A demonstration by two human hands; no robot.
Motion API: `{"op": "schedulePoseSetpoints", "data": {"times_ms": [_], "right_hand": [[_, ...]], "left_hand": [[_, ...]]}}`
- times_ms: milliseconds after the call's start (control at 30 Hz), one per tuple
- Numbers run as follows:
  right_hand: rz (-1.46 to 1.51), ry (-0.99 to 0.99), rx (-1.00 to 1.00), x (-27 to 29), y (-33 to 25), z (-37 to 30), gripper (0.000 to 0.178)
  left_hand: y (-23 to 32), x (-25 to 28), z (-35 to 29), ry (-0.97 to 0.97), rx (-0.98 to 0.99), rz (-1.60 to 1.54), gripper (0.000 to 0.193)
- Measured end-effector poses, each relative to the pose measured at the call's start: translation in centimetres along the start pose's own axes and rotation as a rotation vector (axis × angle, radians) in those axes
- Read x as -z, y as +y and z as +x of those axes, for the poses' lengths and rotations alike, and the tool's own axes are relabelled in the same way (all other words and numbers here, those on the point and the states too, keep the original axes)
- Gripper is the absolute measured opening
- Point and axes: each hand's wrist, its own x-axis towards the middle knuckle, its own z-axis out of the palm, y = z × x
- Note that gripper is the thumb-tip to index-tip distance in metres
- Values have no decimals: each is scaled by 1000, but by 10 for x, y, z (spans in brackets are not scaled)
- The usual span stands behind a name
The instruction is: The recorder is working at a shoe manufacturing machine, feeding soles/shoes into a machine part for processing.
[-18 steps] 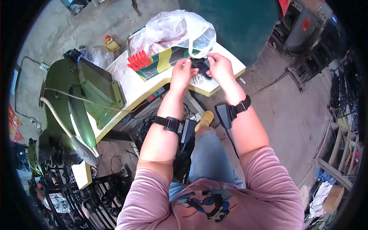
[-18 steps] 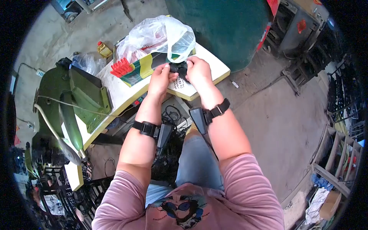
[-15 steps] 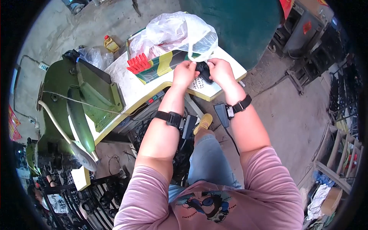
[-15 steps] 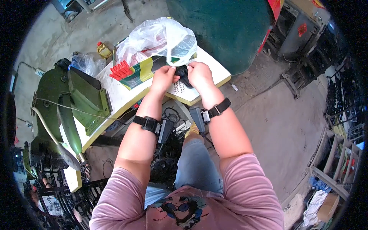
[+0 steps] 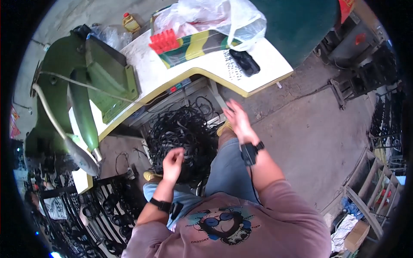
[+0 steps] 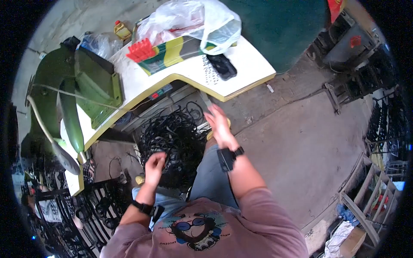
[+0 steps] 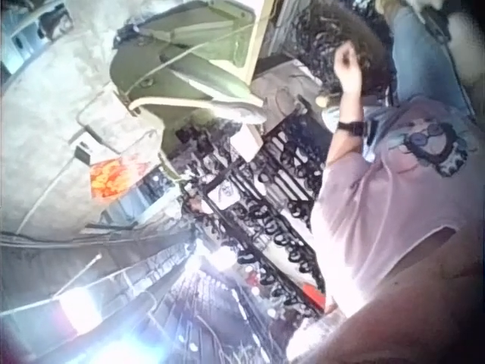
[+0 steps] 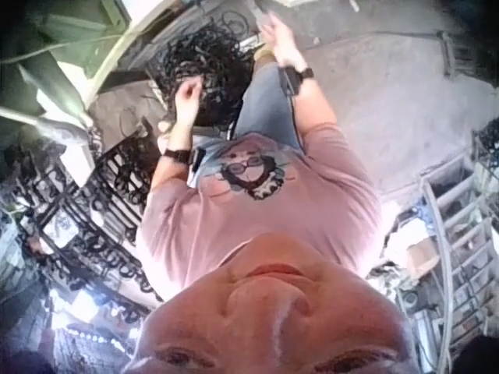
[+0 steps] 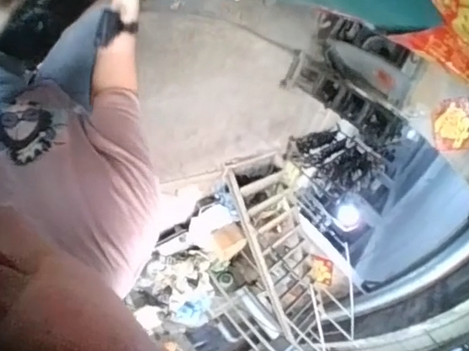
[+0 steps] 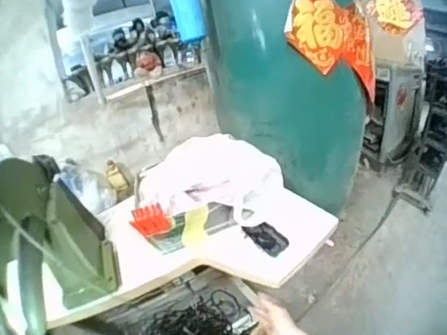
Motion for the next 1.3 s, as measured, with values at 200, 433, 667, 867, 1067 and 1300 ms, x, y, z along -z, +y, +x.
{"op": "schedulePoseSetpoints", "data": {"times_ms": [200,433,667,867,1067,1300], "right_hand": [[202,-427,57,-129,39,47,56],[-417,-334,403,-151,49,63,31],[-316,-203,264,-133,76,57,47],[-956,-623,-155,-174,255,-73,25],[-774,-1730,776,-425,276,-379,46],[-531,-1974,1007,-550,315,-640,93]], "left_hand": [[-55,82,-97,300,298,-60,17],[-83,132,-179,486,318,16,19],[-39,174,-211,551,138,107,24],[50,281,-300,1177,-180,774,19],[142,371,-516,2107,-367,1191,24],[162,457,-728,2139,1167,958,71]]}}
